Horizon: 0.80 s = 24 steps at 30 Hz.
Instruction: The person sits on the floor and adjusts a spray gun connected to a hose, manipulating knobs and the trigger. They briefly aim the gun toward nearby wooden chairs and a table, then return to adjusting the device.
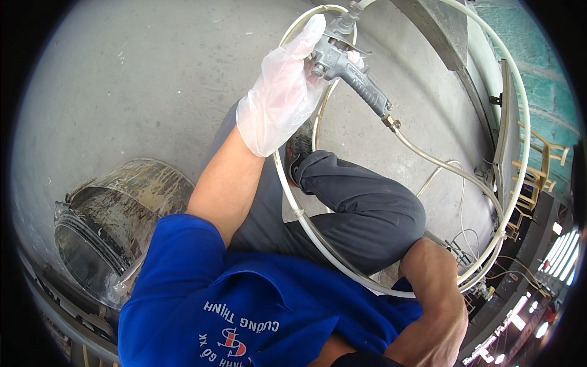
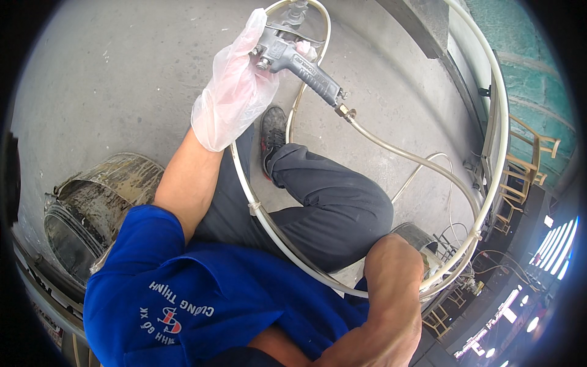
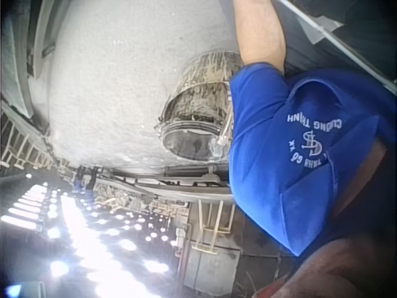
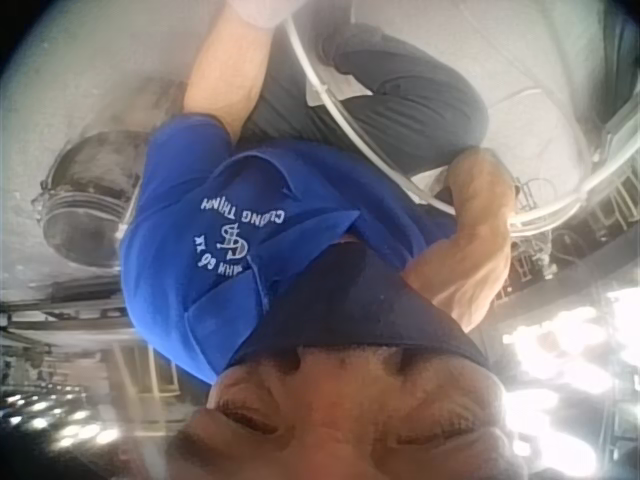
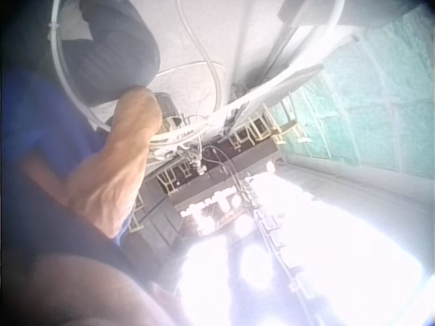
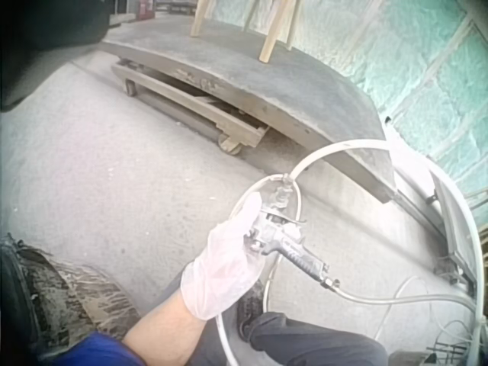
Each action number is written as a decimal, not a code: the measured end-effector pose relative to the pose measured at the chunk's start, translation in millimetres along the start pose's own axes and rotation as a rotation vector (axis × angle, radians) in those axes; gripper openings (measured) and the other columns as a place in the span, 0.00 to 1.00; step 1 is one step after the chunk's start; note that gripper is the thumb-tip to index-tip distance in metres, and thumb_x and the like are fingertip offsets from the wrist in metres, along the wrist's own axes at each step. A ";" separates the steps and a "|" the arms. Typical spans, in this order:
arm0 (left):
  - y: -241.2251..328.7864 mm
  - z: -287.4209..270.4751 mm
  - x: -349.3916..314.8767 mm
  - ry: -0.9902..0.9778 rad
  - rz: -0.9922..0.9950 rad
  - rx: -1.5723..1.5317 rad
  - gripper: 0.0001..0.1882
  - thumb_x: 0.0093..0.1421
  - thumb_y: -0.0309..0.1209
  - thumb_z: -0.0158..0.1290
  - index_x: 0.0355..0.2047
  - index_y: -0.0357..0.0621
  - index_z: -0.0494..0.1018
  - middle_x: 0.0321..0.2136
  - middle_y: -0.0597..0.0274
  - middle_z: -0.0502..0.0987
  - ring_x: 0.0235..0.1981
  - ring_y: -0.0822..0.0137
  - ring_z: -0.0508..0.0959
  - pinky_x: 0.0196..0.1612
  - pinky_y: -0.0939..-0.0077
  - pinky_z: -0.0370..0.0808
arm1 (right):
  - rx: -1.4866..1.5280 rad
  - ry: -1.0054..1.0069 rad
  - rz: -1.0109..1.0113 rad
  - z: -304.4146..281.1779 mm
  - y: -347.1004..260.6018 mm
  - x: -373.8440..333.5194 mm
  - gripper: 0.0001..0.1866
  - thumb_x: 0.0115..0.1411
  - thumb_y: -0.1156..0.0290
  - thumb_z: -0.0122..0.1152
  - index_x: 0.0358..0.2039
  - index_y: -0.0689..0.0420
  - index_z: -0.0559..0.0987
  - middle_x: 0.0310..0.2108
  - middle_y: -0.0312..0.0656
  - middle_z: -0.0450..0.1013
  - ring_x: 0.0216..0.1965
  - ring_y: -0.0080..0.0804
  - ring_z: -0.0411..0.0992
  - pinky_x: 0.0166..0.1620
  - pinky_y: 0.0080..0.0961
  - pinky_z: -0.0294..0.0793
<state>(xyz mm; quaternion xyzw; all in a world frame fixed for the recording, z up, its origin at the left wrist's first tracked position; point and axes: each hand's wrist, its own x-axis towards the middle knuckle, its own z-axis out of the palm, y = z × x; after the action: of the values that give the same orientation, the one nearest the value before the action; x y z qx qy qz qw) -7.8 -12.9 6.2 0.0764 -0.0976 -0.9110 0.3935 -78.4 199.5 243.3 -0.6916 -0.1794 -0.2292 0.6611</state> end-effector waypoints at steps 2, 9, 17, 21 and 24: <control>-0.4 -0.2 0.9 0.018 0.001 0.004 0.22 0.77 0.42 0.56 0.59 0.36 0.72 0.42 0.52 0.80 0.45 0.58 0.85 0.58 0.54 0.84 | 0.032 0.038 0.008 2.4 -0.4 -0.6 0.23 0.69 0.65 0.62 0.59 0.65 0.82 0.62 0.52 0.79 0.63 0.48 0.76 0.69 0.47 0.72; -0.8 -1.2 2.5 0.003 -0.005 -0.033 0.22 0.77 0.42 0.56 0.58 0.35 0.73 0.42 0.51 0.80 0.43 0.56 0.84 0.57 0.54 0.83 | -0.021 0.008 0.004 -0.9 1.9 0.2 0.22 0.69 0.65 0.62 0.59 0.64 0.82 0.62 0.52 0.79 0.64 0.47 0.75 0.69 0.47 0.72; -0.5 -2.7 6.5 0.017 -0.053 -0.040 0.26 0.80 0.44 0.50 0.61 0.29 0.69 0.47 0.45 0.78 0.49 0.51 0.82 0.61 0.54 0.79 | -0.136 -0.090 -0.038 -12.3 2.1 3.6 0.24 0.71 0.65 0.60 0.63 0.64 0.80 0.66 0.51 0.76 0.67 0.47 0.73 0.71 0.47 0.68; -0.9 -1.6 6.4 0.033 -0.062 -0.082 0.25 0.80 0.43 0.50 0.58 0.28 0.69 0.46 0.42 0.78 0.49 0.49 0.81 0.62 0.52 0.78 | -0.432 0.002 -0.170 -8.2 5.1 3.2 0.24 0.71 0.66 0.58 0.63 0.65 0.80 0.67 0.51 0.76 0.68 0.47 0.72 0.72 0.45 0.67; 1.2 2.6 7.1 -0.009 -0.052 -0.140 0.24 0.80 0.42 0.50 0.58 0.28 0.69 0.46 0.43 0.78 0.50 0.49 0.81 0.64 0.51 0.78 | -0.595 -0.132 -0.237 -2.1 2.6 -0.4 0.23 0.72 0.68 0.56 0.63 0.65 0.79 0.66 0.53 0.76 0.68 0.47 0.72 0.72 0.44 0.68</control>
<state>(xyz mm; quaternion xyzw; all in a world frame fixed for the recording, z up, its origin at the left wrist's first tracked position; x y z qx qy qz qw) -12.3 -18.6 8.5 0.0472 -0.0332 -0.9257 0.3738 -77.4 197.3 240.9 -0.8420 -0.2263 -0.3018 0.3857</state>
